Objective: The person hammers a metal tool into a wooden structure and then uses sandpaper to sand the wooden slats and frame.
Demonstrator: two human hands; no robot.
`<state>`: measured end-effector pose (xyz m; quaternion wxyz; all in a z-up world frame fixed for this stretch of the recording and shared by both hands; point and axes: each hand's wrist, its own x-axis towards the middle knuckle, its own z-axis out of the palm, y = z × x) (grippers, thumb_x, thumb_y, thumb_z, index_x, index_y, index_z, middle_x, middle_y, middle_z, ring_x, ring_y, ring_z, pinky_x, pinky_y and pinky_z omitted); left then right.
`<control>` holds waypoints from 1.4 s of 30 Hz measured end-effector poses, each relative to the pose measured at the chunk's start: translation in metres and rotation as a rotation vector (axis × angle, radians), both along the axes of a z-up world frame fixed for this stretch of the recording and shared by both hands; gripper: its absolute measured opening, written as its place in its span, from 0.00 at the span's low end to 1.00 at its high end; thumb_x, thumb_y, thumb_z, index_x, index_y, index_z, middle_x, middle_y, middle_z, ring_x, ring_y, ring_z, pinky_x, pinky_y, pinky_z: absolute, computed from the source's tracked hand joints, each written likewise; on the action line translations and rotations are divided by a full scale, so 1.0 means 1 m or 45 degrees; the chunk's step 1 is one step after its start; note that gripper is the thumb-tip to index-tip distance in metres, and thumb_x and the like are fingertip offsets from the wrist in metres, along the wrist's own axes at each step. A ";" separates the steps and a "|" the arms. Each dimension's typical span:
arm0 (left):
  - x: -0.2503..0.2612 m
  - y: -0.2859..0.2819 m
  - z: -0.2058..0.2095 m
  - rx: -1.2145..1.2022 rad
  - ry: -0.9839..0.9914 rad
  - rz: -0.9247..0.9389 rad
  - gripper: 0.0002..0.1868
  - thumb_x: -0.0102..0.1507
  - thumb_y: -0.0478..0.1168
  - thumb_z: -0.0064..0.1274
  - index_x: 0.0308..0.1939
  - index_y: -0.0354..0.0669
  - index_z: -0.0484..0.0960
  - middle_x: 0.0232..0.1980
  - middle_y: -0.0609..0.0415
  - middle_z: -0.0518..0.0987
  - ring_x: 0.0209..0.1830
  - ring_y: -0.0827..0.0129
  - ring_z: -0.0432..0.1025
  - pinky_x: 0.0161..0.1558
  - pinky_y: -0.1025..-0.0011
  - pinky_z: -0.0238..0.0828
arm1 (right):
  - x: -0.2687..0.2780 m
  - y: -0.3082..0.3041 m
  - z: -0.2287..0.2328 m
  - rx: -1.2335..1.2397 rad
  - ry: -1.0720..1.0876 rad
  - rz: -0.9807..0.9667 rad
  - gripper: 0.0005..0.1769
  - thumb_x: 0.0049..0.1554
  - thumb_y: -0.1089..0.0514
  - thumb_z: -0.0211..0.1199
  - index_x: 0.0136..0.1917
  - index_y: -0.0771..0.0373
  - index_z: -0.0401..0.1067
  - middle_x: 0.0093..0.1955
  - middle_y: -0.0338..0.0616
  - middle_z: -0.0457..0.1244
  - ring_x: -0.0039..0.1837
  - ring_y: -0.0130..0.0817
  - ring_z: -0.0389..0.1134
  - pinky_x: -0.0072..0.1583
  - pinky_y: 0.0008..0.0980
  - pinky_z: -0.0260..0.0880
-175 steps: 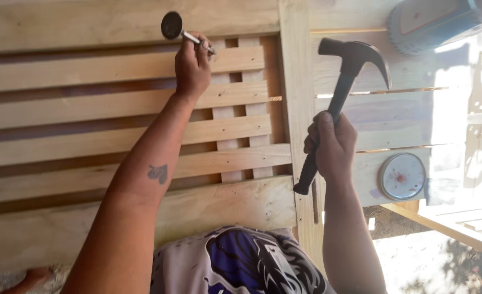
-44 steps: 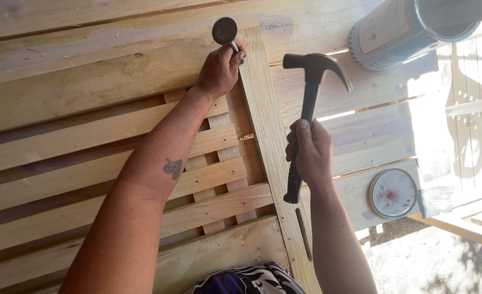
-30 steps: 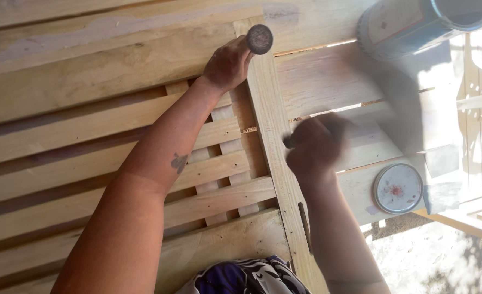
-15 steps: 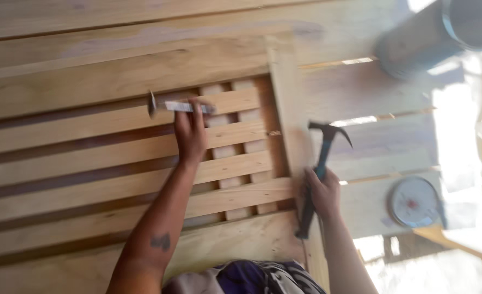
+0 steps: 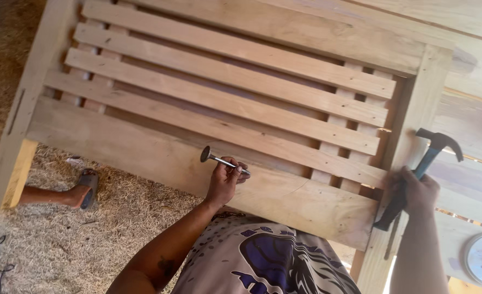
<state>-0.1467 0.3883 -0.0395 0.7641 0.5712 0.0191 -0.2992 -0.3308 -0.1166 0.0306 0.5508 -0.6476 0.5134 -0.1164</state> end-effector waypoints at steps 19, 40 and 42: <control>-0.035 0.049 0.000 0.542 -1.118 -0.166 0.08 0.70 0.41 0.52 0.51 0.44 0.78 0.44 0.47 0.85 0.43 0.62 0.82 0.42 0.65 0.81 | 0.010 -0.016 -0.020 -0.172 -0.160 0.134 0.05 0.63 0.69 0.61 0.48 0.75 0.73 0.44 0.51 0.68 0.42 0.34 0.70 0.44 0.31 0.70; 0.177 0.380 -0.026 0.903 -0.332 0.791 0.08 0.74 0.42 0.47 0.49 0.42 0.76 0.39 0.54 0.80 0.33 0.69 0.72 0.35 0.68 0.70 | 0.156 0.412 -0.084 0.265 -0.503 0.264 0.14 0.72 0.56 0.61 0.52 0.71 0.70 0.42 0.53 0.67 0.39 0.36 0.67 0.43 0.33 0.68; 0.201 0.426 -0.039 1.023 -0.392 0.822 0.07 0.73 0.42 0.49 0.48 0.43 0.76 0.38 0.54 0.81 0.32 0.69 0.73 0.34 0.68 0.71 | 0.185 0.451 -0.069 0.294 -0.384 0.362 0.17 0.70 0.53 0.58 0.49 0.72 0.70 0.39 0.52 0.67 0.36 0.36 0.68 0.41 0.36 0.72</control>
